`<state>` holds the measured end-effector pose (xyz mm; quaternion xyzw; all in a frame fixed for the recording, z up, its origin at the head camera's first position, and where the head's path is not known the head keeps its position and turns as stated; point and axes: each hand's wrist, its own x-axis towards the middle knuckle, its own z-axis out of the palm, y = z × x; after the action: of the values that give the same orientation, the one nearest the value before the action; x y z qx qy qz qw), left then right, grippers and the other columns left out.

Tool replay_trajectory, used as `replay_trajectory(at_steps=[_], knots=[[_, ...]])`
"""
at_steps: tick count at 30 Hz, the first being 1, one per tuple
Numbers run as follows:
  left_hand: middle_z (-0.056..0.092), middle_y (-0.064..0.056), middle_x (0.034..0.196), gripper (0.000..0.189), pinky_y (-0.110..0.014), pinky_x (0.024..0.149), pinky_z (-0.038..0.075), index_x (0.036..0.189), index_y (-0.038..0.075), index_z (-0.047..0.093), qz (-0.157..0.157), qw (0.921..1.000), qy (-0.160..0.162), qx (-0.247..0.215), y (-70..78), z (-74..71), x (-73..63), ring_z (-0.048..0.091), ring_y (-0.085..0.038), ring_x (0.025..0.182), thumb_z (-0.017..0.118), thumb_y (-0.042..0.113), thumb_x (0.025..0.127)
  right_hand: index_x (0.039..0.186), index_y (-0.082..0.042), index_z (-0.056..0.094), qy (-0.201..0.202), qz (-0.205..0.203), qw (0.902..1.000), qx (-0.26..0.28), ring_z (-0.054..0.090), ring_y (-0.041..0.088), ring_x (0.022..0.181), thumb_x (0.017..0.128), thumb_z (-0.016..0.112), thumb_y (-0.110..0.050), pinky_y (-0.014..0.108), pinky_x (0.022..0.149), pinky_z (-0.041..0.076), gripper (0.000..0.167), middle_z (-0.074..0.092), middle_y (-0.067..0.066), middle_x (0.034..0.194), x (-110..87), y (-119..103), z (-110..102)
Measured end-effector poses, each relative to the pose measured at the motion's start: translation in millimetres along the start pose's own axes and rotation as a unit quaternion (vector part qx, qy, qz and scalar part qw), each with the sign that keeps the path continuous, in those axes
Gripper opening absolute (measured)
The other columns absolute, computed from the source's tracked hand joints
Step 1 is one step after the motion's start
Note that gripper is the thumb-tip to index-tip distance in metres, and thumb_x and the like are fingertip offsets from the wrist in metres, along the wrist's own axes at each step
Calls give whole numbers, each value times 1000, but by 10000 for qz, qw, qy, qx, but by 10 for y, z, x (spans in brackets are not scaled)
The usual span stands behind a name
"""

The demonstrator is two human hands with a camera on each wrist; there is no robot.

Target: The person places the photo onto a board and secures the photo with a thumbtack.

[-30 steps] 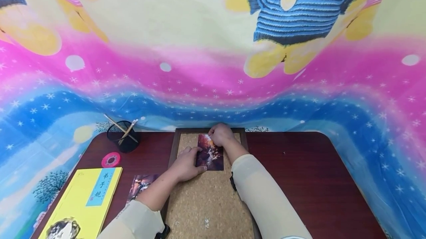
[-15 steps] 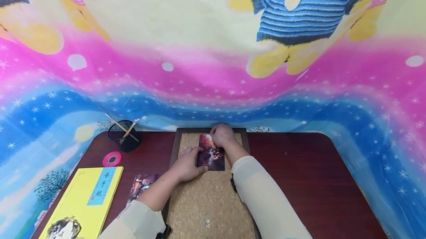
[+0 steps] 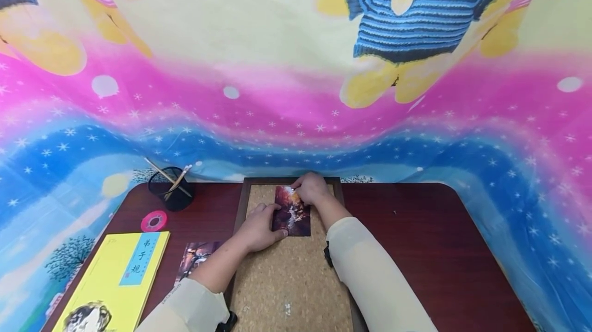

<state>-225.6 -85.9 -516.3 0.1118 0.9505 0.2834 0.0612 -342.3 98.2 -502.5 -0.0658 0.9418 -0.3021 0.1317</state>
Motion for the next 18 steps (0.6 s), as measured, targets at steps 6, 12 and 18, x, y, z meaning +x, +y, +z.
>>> replay_trajectory(at_steps=[6,12,18], knots=[[57,-15,125,73,-48,100,47,144,7,56,31,10000,11,79,-11,6,3,55,-34,117,83,40,85,118,-21,81,-69,-21,10000,-62,66,15,55,98,65,-11,29,53,51,28,76,0,87,-6,-4,-12],[57,-16,128,72,-49,101,47,145,7,55,-21,10000,-29,3,-3,-16,-3,54,-35,119,83,40,87,119,-22,81,-83,-125,9997,190,67,15,59,100,65,-11,30,57,53,27,75,5,107,-25,69,-10],[56,-17,128,72,-50,101,47,145,7,55,-58,10000,-27,-56,3,-1,-12,54,-35,119,82,39,87,119,-21,80,-43,-200,9990,395,66,16,61,101,65,-14,31,58,53,25,75,4,94,-64,123,6]])
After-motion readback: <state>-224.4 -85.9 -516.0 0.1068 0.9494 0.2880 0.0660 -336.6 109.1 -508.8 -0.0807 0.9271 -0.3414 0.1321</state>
